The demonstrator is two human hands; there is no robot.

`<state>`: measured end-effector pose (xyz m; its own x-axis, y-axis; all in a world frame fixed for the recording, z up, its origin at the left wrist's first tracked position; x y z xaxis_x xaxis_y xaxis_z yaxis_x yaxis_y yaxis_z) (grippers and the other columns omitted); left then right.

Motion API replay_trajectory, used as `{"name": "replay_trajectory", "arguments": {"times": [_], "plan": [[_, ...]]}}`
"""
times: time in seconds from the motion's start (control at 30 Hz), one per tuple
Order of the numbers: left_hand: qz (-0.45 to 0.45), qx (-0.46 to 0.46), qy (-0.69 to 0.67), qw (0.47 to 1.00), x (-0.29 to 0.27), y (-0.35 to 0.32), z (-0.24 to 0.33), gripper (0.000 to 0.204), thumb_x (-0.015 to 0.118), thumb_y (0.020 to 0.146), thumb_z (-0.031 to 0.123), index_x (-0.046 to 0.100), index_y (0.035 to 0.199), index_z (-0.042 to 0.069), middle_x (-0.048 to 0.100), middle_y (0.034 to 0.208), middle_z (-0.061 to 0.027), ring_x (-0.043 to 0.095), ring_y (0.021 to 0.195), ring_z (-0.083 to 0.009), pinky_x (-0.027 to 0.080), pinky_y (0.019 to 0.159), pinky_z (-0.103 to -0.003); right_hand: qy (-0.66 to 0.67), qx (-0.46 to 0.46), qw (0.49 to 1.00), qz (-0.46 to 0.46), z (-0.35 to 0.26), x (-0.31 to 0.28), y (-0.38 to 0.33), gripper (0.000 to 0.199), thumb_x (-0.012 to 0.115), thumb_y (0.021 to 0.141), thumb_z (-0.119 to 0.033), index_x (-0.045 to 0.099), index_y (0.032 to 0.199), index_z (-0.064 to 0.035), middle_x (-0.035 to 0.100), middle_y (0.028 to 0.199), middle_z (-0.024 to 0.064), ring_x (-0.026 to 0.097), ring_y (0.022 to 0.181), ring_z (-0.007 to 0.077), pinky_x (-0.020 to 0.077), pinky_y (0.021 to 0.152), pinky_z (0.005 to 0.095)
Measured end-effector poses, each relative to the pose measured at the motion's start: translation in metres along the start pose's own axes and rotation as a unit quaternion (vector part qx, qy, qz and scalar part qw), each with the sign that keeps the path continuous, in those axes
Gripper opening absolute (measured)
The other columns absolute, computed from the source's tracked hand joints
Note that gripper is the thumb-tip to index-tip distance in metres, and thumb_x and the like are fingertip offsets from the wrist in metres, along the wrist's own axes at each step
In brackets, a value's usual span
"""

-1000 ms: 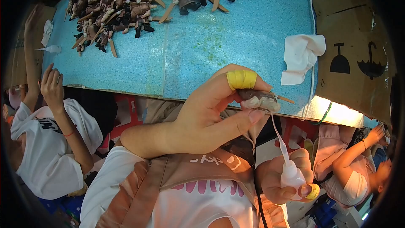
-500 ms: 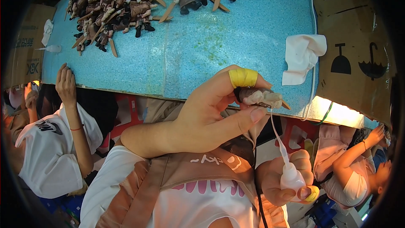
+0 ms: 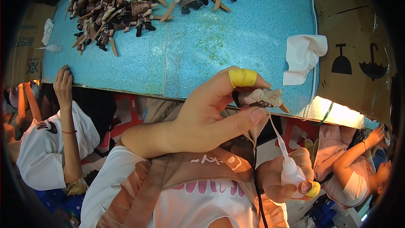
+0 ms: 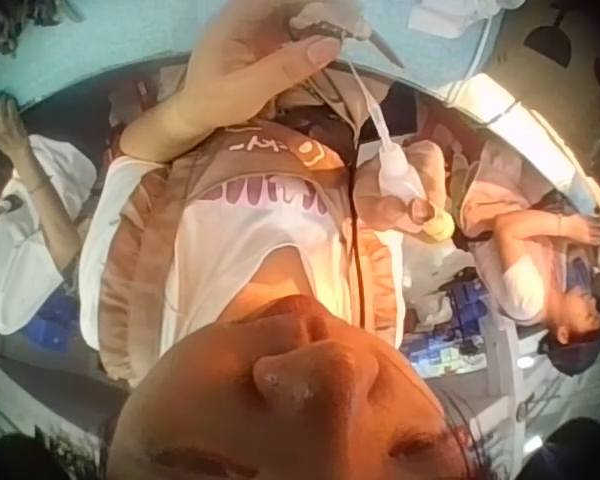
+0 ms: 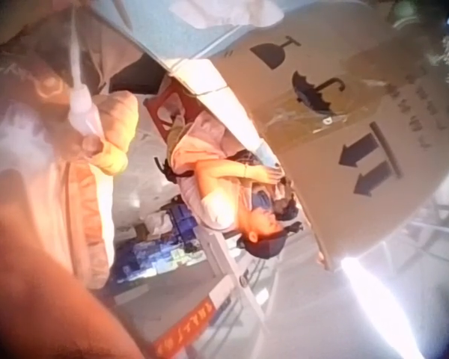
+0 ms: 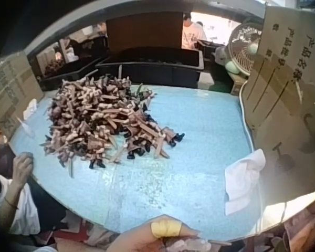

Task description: The person assembles plastic toy figure components by applying adhesive from a glue bottle with a glue applicator, then wiping excess glue with wipes while wearing finger cots.

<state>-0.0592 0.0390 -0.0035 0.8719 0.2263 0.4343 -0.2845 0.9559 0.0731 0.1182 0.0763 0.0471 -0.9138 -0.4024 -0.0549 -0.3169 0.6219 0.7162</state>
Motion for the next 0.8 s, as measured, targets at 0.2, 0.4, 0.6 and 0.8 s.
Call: {"name": "replay_trajectory", "arguments": {"times": [0.2, 0.4, 0.6, 0.8], "plan": [[0.043, 0.011, -0.022, 0.999, -0.008, -0.001, 0.002, 0.038, 0.056, 0.084, 0.004, 0.040, 0.119, 0.000, 0.053, 0.107, -0.0097, 0.053, 0.096, -0.0147, 0.042, 0.085, -0.030, 0.026, 0.063, 0.963, 0.261, 0.033, -0.025, -0.013, 0.050, 0.050, 0.085, -0.033, 0.037, 0.120, 0.0011, 0.056, 0.082, 0.0136, 0.049, 0.060, 0.0203, 0.0400, 0.052, 0.0320], [0.031, 0.038, -0.025, 0.998, -0.009, -0.001, 0.011, 0.037, 0.055, 0.084, 0.001, 0.042, 0.119, -0.001, 0.055, 0.106, -0.0110, 0.052, 0.100, -0.0155, 0.040, 0.087, -0.028, -0.105, 0.218, 0.961, -0.131, 0.101, 0.033, 0.035, 0.031, 0.064, 0.073, -0.006, 0.054, 0.102, -0.0026, 0.057, 0.086, 0.0079, 0.054, 0.083, 0.0213, 0.0410, 0.073, 0.0321], [0.108, 0.038, 0.017, 0.993, -0.020, -0.002, 0.006, 0.038, 0.060, 0.083, 0.013, 0.044, 0.115, 0.000, 0.054, 0.100, -0.0106, 0.053, 0.088, -0.0176, 0.047, 0.074, -0.034, -0.327, 0.111, 0.929, -0.134, 0.122, 0.050, 0.061, 0.032, 0.067, 0.067, -0.010, 0.053, 0.095, -0.0034, 0.054, 0.088, 0.0133, 0.050, 0.085, 0.0310, 0.0354, 0.076, 0.0387], [0.118, 0.047, 0.068, 0.990, -0.015, 0.001, 0.009, 0.036, 0.061, 0.082, 0.020, 0.046, 0.108, 0.000, 0.052, 0.095, -0.0100, 0.052, 0.082, -0.0179, 0.046, 0.067, -0.033, -0.262, -0.011, 0.964, 0.035, 0.073, 0.005, 0.056, 0.025, 0.063, 0.070, -0.004, 0.053, 0.092, -0.0025, 0.056, 0.089, 0.0121, 0.052, 0.080, 0.0281, 0.0396, 0.073, 0.0364]]}}
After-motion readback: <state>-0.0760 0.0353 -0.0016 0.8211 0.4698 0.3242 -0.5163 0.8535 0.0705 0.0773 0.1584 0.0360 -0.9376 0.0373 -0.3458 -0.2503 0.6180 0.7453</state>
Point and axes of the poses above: each hand's wrist, its own y-axis towards the middle knuckle, its own x-axis out of the palm, z = x × y, the point moved 8 cm from there along y, towards the middle knuckle
